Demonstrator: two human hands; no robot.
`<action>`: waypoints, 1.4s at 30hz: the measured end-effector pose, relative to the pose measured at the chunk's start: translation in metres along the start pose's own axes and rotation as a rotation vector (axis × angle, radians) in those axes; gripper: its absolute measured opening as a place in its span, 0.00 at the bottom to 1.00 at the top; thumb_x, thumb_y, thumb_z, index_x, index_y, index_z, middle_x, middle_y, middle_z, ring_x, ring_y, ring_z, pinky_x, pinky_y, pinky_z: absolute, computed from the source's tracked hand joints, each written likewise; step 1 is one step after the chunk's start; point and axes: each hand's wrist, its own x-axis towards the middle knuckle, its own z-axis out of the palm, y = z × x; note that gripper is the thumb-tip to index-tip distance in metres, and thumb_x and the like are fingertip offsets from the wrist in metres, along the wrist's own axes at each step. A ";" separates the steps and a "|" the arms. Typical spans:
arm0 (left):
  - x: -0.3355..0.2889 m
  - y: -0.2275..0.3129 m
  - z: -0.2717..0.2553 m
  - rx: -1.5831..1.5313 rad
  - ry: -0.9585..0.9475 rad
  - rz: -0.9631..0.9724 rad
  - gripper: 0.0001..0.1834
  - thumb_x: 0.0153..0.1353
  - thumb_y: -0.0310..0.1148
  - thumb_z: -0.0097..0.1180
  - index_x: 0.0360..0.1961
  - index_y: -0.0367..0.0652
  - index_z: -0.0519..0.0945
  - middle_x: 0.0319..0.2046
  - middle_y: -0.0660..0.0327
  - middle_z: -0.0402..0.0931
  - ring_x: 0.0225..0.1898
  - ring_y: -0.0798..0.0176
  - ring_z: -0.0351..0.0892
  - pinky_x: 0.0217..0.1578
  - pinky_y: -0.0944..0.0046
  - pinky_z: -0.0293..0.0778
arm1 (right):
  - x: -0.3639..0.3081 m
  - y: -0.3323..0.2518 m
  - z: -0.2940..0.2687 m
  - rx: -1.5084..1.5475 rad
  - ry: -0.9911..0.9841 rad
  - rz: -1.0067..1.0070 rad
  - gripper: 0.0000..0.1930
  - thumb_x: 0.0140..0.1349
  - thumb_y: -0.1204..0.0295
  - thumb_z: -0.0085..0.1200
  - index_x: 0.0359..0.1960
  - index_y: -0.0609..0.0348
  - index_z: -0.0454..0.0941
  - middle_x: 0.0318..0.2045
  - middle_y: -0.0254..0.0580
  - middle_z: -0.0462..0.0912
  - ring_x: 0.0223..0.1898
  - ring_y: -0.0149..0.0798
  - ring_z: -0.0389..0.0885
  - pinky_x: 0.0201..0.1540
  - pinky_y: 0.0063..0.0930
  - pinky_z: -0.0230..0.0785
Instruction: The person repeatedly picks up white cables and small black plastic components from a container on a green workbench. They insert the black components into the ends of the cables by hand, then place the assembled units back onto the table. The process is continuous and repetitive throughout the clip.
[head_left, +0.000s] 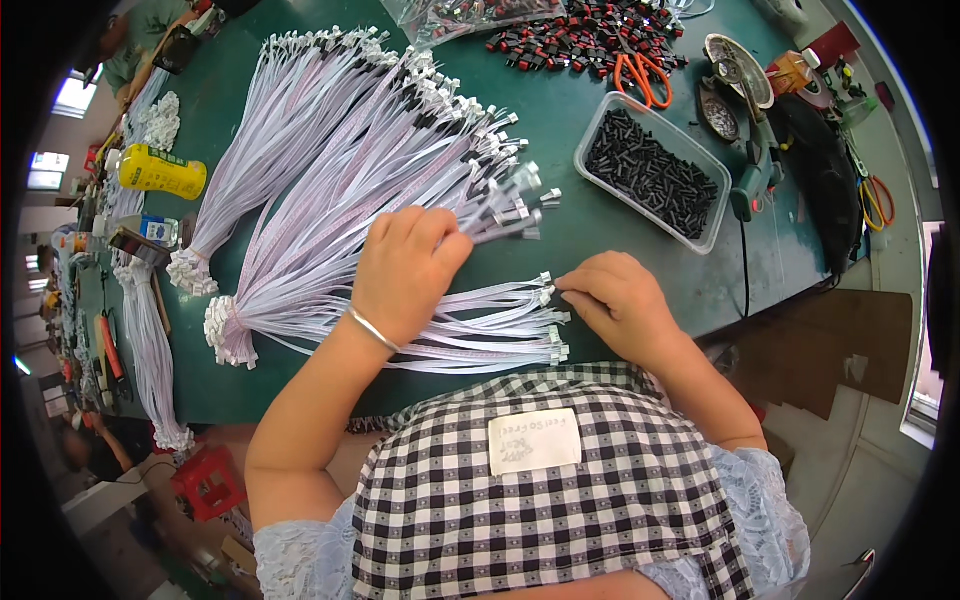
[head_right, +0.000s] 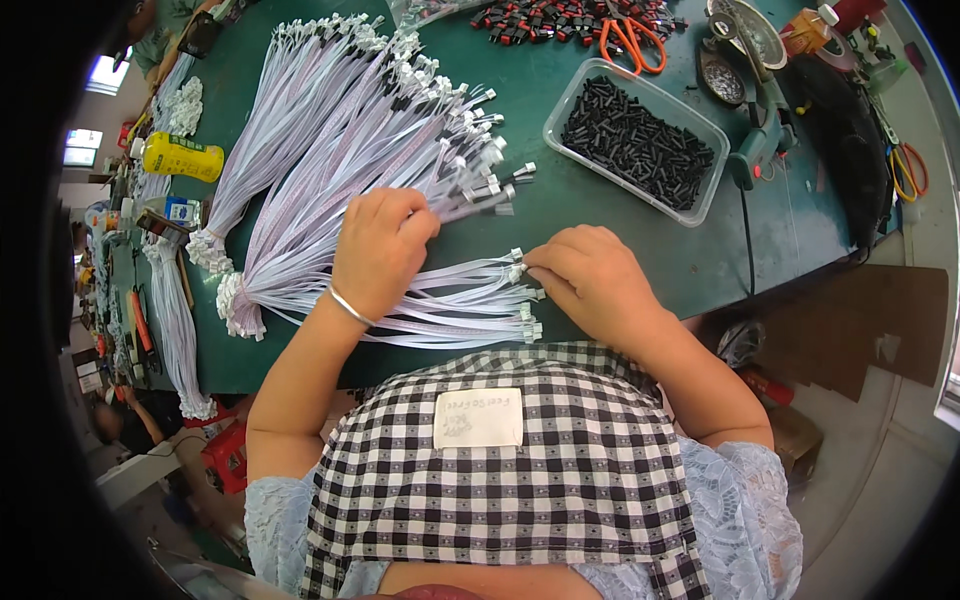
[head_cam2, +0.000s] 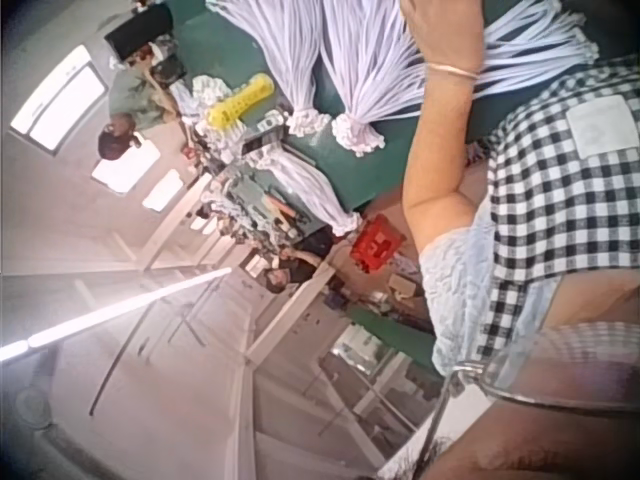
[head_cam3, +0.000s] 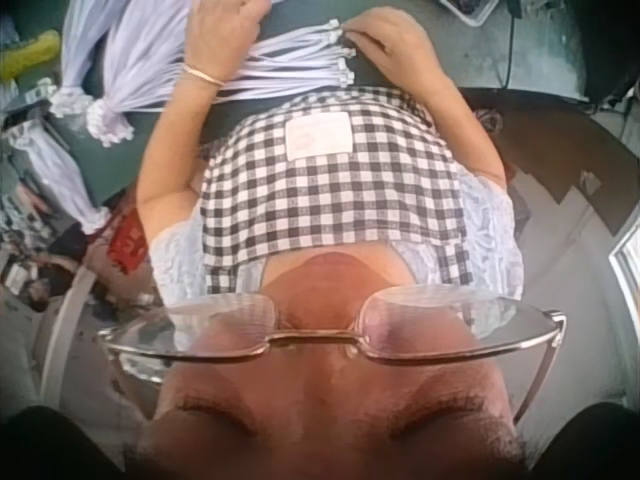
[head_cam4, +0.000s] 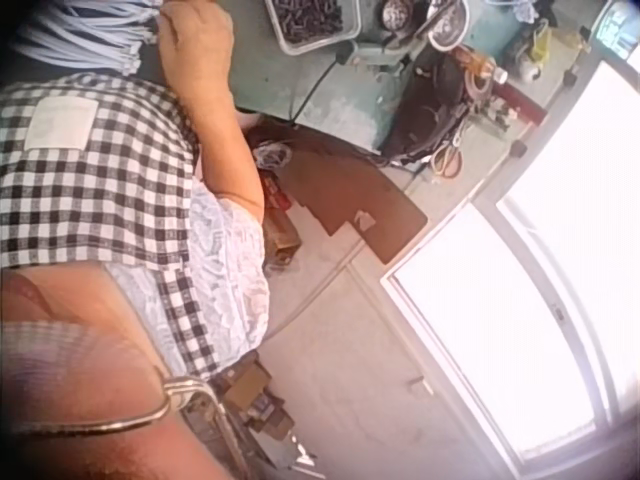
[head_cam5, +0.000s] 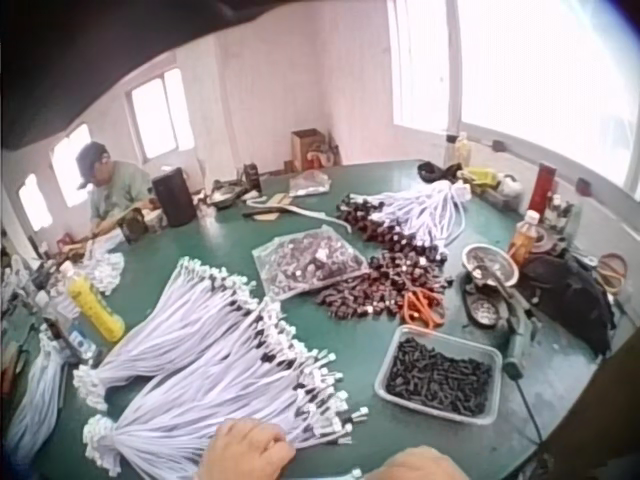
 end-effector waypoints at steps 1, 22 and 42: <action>0.002 -0.005 0.002 0.007 -0.005 -0.013 0.11 0.41 0.21 0.57 0.27 0.47 0.74 0.34 0.64 0.70 0.38 0.58 0.70 0.38 0.58 0.64 | 0.000 0.001 -0.003 -0.021 0.046 -0.013 0.06 0.51 0.75 0.59 0.33 0.57 0.80 0.30 0.38 0.79 0.35 0.42 0.76 0.38 0.34 0.67; 0.006 -0.013 -0.006 -0.089 -0.067 -0.092 0.10 0.44 0.26 0.62 0.30 0.47 0.78 0.38 0.62 0.71 0.42 0.55 0.71 0.41 0.56 0.65 | 0.044 0.063 -0.089 -0.555 -0.137 0.131 0.07 0.53 0.75 0.55 0.35 0.60 0.77 0.32 0.45 0.76 0.39 0.49 0.76 0.43 0.39 0.68; -0.009 0.025 -0.037 -0.424 -0.309 -0.022 0.09 0.46 0.25 0.58 0.30 0.41 0.75 0.28 0.59 0.72 0.32 0.53 0.72 0.35 0.57 0.69 | 0.044 0.070 -0.092 -0.506 0.027 0.056 0.03 0.56 0.73 0.53 0.32 0.57 0.76 0.28 0.43 0.77 0.34 0.48 0.77 0.39 0.38 0.68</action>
